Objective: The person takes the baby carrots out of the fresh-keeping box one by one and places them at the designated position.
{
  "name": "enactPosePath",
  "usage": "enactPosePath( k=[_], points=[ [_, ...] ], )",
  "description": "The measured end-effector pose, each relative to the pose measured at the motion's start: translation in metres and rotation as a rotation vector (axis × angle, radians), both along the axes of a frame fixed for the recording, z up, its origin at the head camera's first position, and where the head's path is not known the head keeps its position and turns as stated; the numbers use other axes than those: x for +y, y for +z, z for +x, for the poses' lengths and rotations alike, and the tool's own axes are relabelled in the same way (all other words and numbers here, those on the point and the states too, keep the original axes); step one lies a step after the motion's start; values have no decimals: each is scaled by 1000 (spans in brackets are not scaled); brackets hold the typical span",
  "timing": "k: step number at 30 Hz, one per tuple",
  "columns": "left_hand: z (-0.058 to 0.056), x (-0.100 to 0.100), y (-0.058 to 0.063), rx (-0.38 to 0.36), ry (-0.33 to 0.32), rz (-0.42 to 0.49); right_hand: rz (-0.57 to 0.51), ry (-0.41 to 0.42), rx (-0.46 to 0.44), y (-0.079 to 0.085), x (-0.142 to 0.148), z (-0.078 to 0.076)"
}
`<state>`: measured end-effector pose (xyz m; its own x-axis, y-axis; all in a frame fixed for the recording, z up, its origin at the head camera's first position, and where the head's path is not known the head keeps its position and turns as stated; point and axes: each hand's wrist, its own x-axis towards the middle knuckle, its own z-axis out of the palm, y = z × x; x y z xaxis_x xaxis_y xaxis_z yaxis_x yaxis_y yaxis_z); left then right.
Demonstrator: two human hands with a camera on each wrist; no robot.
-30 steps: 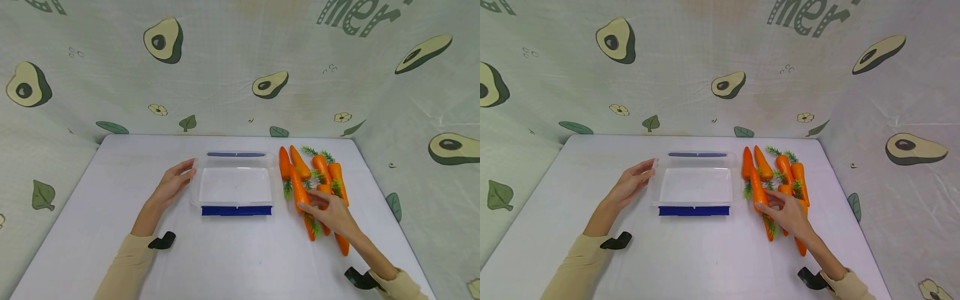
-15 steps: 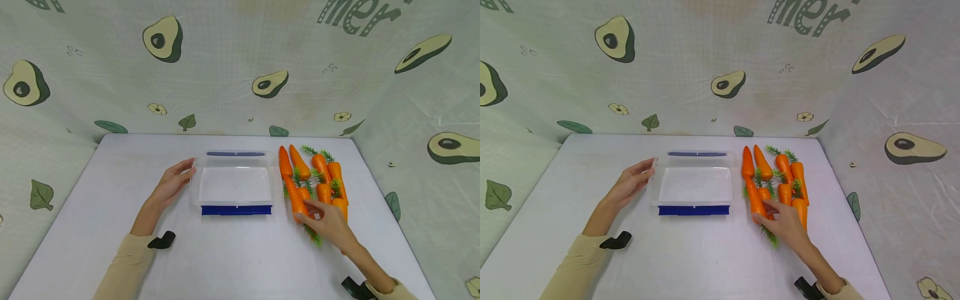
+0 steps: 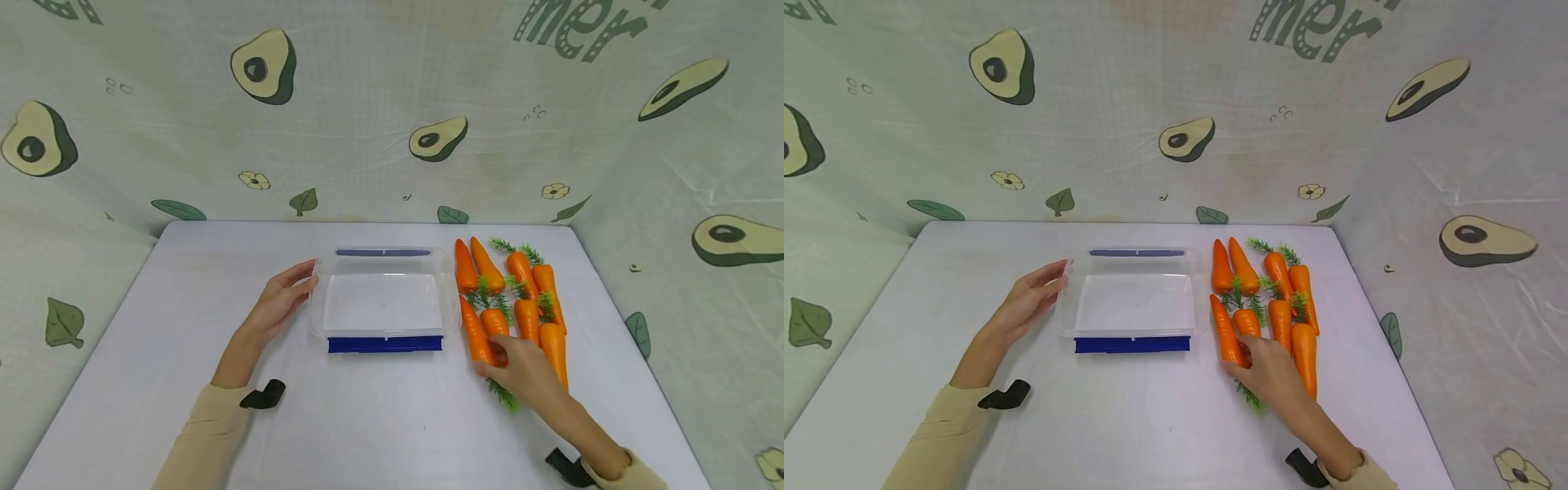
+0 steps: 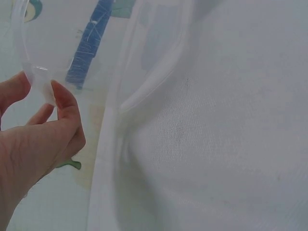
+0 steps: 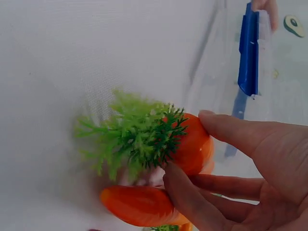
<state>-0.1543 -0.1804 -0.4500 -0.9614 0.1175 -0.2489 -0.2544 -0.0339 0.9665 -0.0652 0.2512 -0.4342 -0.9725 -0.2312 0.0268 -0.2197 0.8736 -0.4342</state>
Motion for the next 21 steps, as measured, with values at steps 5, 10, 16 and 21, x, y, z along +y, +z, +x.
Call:
enactPosePath(
  k=[5, 10, 16, 21],
  points=[
    [0, 0, 1, 2, -2, -2, 6, 18, 6, 0, -2, 0],
    [-1, 0, 1, 0, -2, -9, -30, 35, 30, 1, -2, -1],
    [1, -1, 1, -7, -4, -15, -45, 57, 68, 2, -1, -3],
    [1, -1, 1, -6, -13, -16, -53, 64, 83, 3, -1, -2]
  ],
)
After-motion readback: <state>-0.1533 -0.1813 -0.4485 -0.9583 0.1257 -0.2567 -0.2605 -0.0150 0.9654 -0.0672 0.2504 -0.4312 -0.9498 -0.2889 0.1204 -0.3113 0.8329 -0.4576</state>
